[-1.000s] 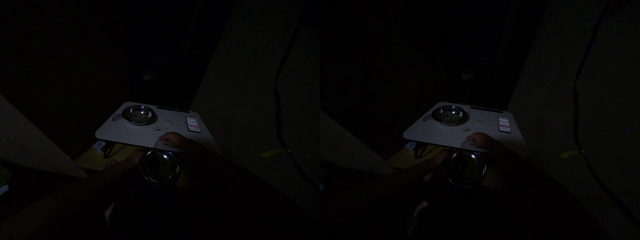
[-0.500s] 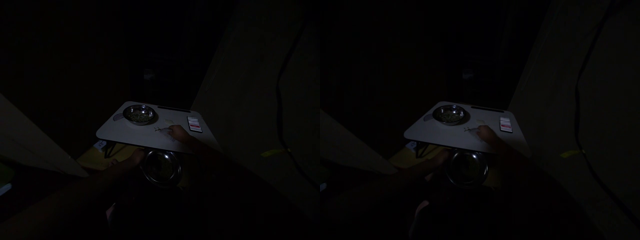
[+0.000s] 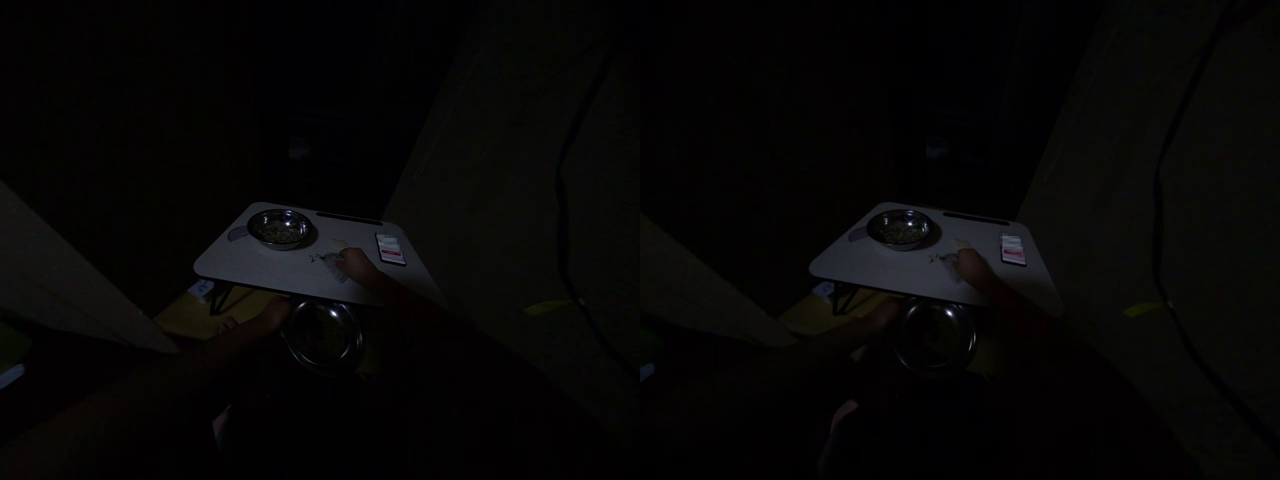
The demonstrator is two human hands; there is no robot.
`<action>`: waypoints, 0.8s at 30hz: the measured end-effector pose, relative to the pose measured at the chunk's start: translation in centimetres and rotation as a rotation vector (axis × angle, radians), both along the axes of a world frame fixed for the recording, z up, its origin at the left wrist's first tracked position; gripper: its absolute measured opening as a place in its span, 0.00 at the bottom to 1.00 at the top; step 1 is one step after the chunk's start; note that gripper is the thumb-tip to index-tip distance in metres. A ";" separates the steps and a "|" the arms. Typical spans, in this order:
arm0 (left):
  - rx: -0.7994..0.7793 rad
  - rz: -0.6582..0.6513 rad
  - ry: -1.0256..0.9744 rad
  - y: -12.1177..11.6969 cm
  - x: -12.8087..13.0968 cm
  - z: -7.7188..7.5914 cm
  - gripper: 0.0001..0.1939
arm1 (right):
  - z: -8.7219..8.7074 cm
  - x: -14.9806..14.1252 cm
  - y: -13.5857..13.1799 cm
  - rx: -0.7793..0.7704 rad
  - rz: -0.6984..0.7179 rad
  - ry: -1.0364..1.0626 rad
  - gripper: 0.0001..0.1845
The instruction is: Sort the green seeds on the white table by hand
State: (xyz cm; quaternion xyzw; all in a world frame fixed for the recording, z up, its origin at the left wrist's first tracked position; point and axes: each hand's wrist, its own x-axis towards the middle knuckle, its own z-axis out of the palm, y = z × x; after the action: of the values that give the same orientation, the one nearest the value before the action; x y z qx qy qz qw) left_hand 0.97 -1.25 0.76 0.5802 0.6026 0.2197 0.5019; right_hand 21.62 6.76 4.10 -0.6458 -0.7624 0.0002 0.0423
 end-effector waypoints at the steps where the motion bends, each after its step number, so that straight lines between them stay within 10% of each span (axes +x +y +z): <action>1: -0.010 0.002 -0.017 0.0 0.0 0.0 0.12 | 0.0 0.2 -0.1 0.002 -0.002 -0.001 0.17; 24: -0.012 0.005 -0.013 0.3 0.0 -0.4 0.11 | -0.2 1.5 0.2 0.007 -0.030 0.020 0.16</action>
State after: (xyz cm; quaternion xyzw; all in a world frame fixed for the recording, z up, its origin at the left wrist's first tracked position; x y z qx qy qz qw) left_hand 0.92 -0.97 0.34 0.5741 0.6024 0.2210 0.5087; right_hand 23.14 6.93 3.86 -0.6569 -0.7522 0.0033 0.0519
